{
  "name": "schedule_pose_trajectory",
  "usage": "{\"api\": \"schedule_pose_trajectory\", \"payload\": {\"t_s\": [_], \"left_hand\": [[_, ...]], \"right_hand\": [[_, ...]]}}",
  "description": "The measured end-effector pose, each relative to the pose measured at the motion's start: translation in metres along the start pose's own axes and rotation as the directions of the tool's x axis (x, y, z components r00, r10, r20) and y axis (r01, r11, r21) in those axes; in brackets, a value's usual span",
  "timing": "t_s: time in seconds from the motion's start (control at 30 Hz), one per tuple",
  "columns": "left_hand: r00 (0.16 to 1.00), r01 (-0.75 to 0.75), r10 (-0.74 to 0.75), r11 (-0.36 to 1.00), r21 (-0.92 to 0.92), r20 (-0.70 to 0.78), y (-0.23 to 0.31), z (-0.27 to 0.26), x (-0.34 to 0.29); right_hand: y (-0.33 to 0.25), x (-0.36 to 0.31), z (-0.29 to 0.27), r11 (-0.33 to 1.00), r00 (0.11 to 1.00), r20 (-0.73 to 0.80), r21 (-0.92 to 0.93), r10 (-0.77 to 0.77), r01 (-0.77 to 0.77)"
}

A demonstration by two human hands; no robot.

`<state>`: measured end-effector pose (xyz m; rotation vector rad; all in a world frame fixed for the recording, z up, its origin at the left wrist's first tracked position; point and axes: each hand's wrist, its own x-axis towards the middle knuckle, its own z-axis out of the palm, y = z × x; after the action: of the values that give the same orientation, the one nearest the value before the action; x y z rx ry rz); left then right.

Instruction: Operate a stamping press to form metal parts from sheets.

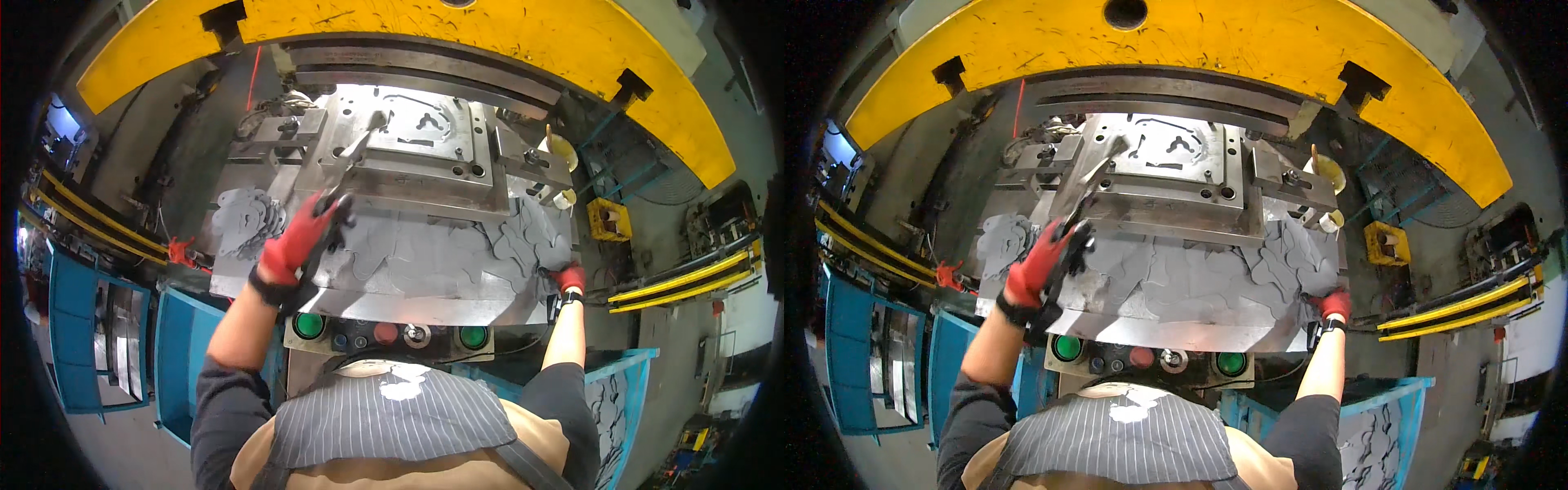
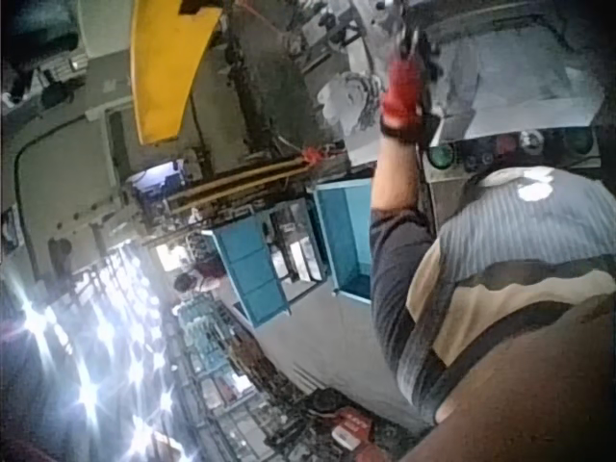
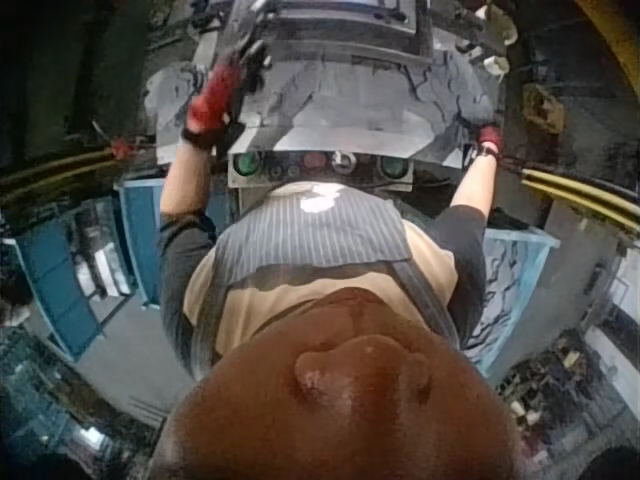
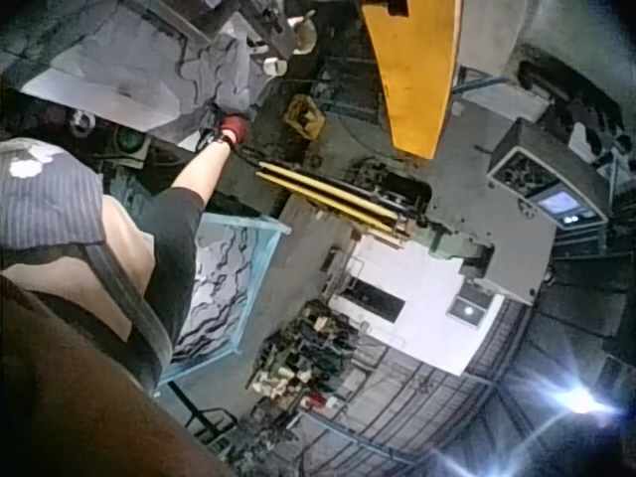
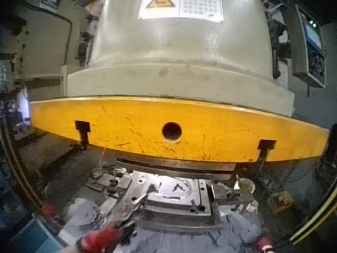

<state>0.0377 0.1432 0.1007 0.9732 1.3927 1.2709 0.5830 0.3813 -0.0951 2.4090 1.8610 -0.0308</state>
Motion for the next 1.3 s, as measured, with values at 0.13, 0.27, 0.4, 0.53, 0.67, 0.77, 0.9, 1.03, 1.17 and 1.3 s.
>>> {"api": "schedule_pose_trajectory", "payload": {"t_s": [0.13,0.27,0.4,0.53,0.67,0.77,0.9,1.03,1.17,1.3], "left_hand": [[0.926,-0.373,0.342,0.895,0.246,0.158,0.012,0.024,0.091],[0.957,-0.265,0.186,0.873,0.41,0.224,0.008,0.048,0.15],[0.98,-0.195,0.13,0.802,0.564,0.153,-0.014,0.044,0.173],[0.969,-0.245,0.183,0.766,0.594,0.164,-0.011,0.055,0.176],[0.983,-0.163,0.101,0.865,0.475,0.153,-0.004,0.059,0.164],[0.978,-0.182,0.122,0.893,0.413,0.167,-0.011,0.058,0.164],[0.986,-0.056,0.0,0.942,0.331,0.166,-0.007,0.064,0.157],[0.977,-0.103,0.045,0.954,0.281,0.207,-0.004,0.068,0.157],[0.969,0.101,-0.056,0.979,-0.179,0.242,-0.007,0.045,0.154],[0.972,-0.152,0.157,0.987,-0.044,0.175,0.036,0.05,0.142]], "right_hand": [[-0.011,-0.011,-0.016,1.0,0.998,0.051,0.016,0.022,-0.023],[-0.005,-0.005,-0.014,0.997,0.973,0.221,0.031,0.063,-0.072],[-0.027,-0.018,-0.033,0.997,0.977,0.21,0.062,0.03,-0.044],[-0.004,-0.006,-0.011,0.997,0.989,0.137,0.049,0.059,-0.066],[-0.017,-0.013,-0.019,0.985,0.982,0.112,0.064,0.153,-0.16],[-0.018,-0.012,-0.026,0.984,0.978,0.143,0.063,0.154,-0.165],[-0.017,-0.013,-0.032,0.995,0.981,0.177,0.047,0.079,-0.089],[-0.009,-0.003,-0.015,0.999,0.999,0.017,-0.011,-0.045,0.046],[-0.022,-0.019,-0.034,0.999,0.999,0.041,0.04,-0.024,0.022],[-0.016,-0.017,-0.027,0.996,0.999,0.045,0.09,-0.026,0.022]]}}
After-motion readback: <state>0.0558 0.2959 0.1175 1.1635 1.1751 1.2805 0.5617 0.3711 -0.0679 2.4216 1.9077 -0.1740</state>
